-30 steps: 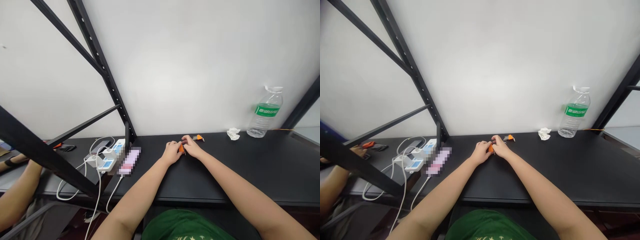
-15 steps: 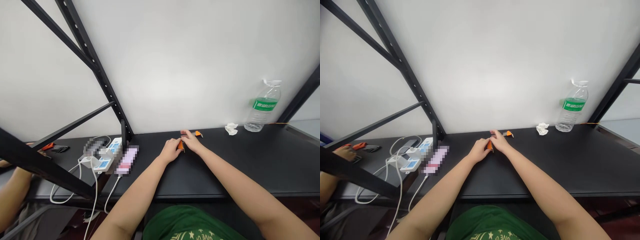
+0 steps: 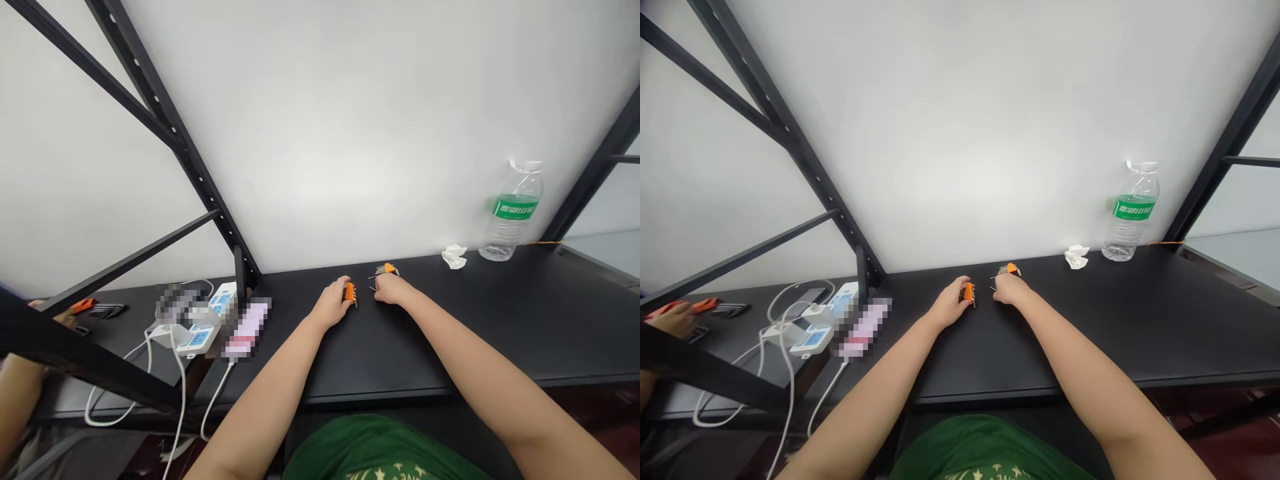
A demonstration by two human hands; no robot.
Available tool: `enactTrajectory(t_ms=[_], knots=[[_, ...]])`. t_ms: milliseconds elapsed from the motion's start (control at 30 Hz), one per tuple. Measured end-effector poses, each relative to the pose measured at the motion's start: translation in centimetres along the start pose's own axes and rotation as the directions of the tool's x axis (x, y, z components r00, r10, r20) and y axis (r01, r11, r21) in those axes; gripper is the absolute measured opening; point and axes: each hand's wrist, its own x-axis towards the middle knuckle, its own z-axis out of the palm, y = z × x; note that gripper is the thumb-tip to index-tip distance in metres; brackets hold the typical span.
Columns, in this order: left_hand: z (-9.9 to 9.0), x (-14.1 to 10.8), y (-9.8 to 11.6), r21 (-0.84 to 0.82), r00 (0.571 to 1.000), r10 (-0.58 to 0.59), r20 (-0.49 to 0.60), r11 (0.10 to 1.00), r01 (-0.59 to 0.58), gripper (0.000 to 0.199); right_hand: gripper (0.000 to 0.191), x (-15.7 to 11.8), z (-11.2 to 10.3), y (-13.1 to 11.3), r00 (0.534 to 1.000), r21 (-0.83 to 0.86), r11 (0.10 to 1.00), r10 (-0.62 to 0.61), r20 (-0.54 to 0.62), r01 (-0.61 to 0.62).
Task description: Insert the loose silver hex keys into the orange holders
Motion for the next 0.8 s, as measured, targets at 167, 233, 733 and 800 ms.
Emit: enactTrajectory(t_ms=[167, 233, 733, 800], knots=[[0.0, -0.1, 0.5, 0.018, 0.999, -0.054, 0.002, 0.998, 0.054, 0.049, 0.006, -1.1, -0.6, -1.3, 0.988, 0.088, 0.985, -0.151, -0.015, 0.151], [0.0, 0.0, 0.5, 0.022, 0.999, -0.055, 0.002, 0.998, 0.055, 0.049, 0.012, -1.3, -0.8, -1.9, 0.975, 0.128, 0.966, -0.220, -0.035, 0.223], [0.0, 0.1, 0.4, -0.003, 0.999, -0.037, -0.010, 0.999, 0.037, 0.050, 0.016, -1.6, -1.4, -3.2, 0.943, 0.156, 0.937, -0.287, -0.168, 0.313], [0.0, 0.1, 0.3, -0.002, 0.999, -0.041, -0.009, 0.999, 0.041, 0.050, 0.016, -1.7, -1.6, -3.3, 0.940, 0.145, 0.935, -0.301, -0.159, 0.324]])
